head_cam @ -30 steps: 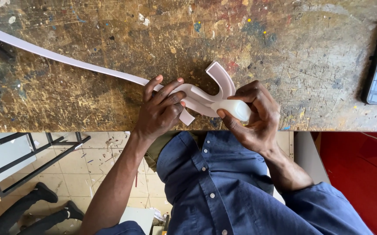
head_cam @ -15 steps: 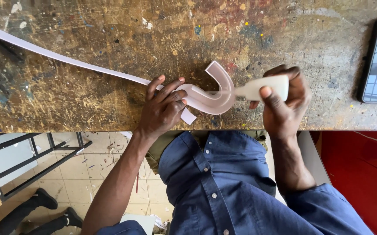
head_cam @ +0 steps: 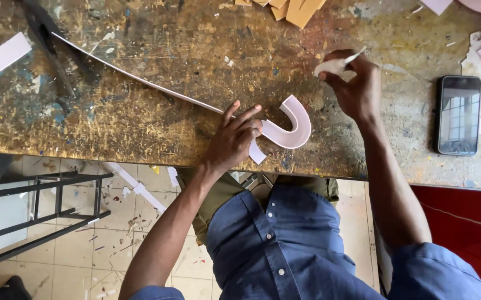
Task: Applying glue to the edge of a 3D letter and attaching a flexible edge strip to create the letter's depth.
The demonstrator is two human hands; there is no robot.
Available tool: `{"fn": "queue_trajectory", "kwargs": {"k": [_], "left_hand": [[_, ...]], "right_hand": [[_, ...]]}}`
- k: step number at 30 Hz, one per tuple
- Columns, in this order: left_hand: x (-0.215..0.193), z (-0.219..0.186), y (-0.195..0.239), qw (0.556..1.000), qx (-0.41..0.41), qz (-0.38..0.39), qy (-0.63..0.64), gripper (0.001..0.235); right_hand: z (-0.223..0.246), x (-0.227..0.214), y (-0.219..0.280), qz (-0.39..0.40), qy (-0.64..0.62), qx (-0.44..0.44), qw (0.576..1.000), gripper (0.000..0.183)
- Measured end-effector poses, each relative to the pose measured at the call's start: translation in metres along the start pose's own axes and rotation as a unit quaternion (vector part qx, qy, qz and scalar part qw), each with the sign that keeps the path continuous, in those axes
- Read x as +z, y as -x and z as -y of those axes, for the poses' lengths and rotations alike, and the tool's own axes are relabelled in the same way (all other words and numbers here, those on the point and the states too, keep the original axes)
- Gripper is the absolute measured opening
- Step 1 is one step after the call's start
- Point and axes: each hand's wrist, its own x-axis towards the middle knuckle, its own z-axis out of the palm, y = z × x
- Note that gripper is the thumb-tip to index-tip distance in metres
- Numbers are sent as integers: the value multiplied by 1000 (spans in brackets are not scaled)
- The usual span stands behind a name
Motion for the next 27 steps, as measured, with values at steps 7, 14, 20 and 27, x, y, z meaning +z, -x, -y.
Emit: {"fn": "queue_trajectory", "kwargs": {"k": [7, 14, 20, 27], "left_hand": [[-10, -7, -5, 1000, 8, -5, -20, 24], [-1, -11, -7, 1000, -26, -9, 6, 23], [-3, -18, -9, 998, -62, -16, 9, 33], [0, -20, -9, 996, -79, -28, 13, 29]], "right_hand": [[-1, 16, 16, 43, 3, 31, 999, 101], [76, 11, 57, 56, -94, -47, 993, 59], [75, 41, 62, 221, -77, 13, 972, 83], [67, 43, 59, 211, -56, -42, 975, 73]]}}
